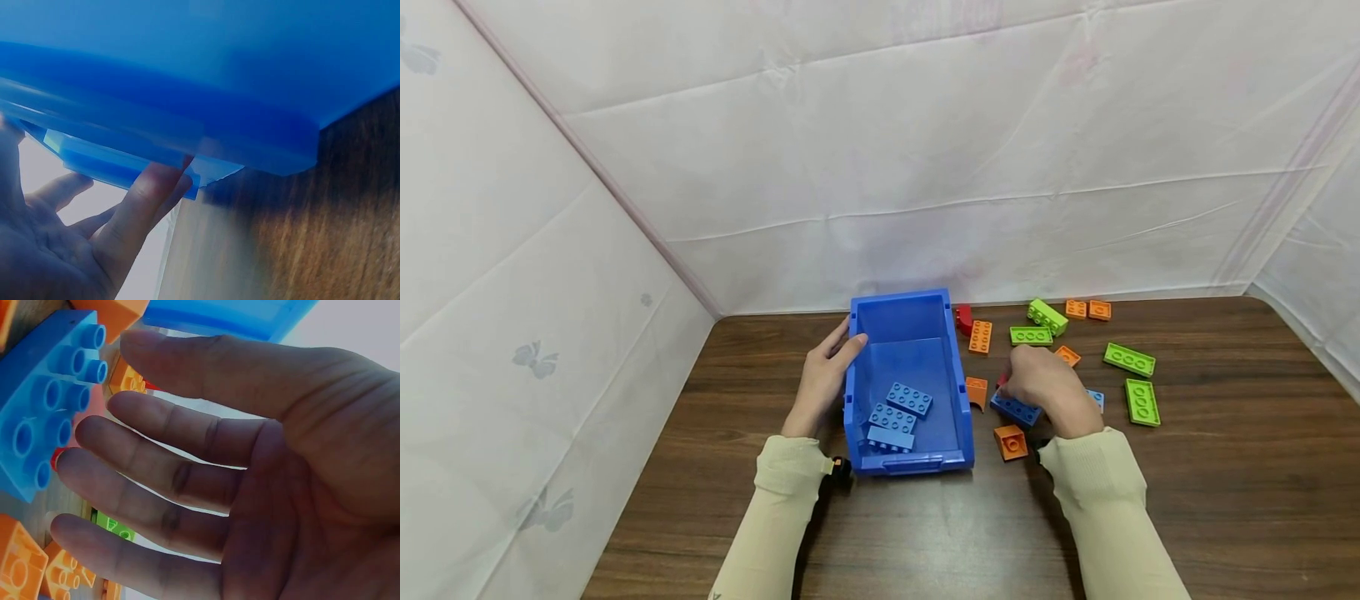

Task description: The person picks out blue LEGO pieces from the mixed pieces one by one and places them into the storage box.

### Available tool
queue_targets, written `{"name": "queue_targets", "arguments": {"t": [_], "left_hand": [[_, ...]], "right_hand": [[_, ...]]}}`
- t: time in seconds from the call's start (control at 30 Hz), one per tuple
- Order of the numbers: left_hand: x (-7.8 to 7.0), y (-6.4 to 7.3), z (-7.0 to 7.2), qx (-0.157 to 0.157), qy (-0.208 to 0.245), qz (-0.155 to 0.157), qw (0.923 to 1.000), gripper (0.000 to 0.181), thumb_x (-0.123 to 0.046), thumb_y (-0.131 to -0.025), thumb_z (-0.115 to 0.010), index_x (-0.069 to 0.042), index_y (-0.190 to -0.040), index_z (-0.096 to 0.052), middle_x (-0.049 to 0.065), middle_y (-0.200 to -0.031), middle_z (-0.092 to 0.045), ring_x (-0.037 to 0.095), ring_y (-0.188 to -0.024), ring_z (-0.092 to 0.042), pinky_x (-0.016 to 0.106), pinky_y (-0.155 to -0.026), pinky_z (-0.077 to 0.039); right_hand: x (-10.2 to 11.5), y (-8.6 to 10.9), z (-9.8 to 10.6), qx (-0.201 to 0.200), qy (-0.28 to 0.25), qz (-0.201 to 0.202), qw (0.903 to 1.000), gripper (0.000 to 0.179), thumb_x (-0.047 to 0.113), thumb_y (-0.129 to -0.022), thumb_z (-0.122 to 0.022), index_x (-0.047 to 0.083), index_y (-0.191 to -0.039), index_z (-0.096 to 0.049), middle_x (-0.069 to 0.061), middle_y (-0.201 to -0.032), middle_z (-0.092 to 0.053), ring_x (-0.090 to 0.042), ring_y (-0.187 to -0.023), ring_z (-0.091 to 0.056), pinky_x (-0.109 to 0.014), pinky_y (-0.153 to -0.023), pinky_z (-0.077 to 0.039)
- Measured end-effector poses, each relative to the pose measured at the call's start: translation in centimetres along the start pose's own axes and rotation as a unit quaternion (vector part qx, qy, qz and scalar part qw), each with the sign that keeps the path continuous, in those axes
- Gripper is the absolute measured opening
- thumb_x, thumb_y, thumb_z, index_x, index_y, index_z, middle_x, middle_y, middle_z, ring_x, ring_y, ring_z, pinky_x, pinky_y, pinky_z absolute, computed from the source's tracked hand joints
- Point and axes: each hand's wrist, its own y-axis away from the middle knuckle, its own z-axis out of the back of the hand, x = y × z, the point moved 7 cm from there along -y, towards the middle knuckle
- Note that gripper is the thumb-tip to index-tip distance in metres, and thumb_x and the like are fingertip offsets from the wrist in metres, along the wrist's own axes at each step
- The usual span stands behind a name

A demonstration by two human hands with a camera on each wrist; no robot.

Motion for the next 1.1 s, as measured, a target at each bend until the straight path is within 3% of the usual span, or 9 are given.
{"name": "queue_targets", "arguments": {"t": [0.33, 0.67, 1.1], "left_hand": [[-0.1, 0.1, 0.0, -0.003, -0.002, 0.003, 1.0, 0.07, -0.056, -0.1, -0.068, -0.033, -0.163, -0.046, 0.015, -0.149, -0.06, 0.042, -0.127, -0.063, 0.061, -0.1, -0.054], [-0.2, 0.1, 0.1, -0.004, -0.004, 0.005, 1.0, 0.072, -0.06, -0.099, -0.068, -0.033, -0.162, -0.046, 0.014, -0.15, -0.059, 0.042, -0.13, -0.061, 0.061, -0.102, -0.053], [0.0, -0.1, 0.0, -0.002, -0.006, 0.004, 1.0, 0.072, -0.058, -0.1, -0.068, -0.032, -0.163, -0.046, 0.013, -0.153, -0.057, 0.042, -0.131, -0.061, 0.06, -0.103, -0.052]], "right_hand": [[-0.5, -0.4, -0.4, 0.015, -0.003, -0.026, 0.9995, 0.011, 0.014, -0.094, -0.08, 0.003, -0.096, -0.077, -0.012, -0.096, -0.071, -0.029, -0.085, -0.063, -0.049, -0.078, -0.057], [-0.3, -0.6, -0.8, 0.022, -0.001, -0.018, 0.9996, 0.013, 0.014, -0.091, -0.084, 0.004, -0.095, -0.078, -0.01, -0.096, -0.07, -0.028, -0.083, -0.061, -0.045, -0.074, -0.055], [-0.2, -1.2, -1.8, 0.048, -0.001, -0.027, 0.9985, 0.026, 0.012, -0.087, -0.089, 0.003, -0.106, -0.076, -0.011, -0.099, -0.07, -0.029, -0.087, -0.062, -0.048, -0.084, -0.057]]}}
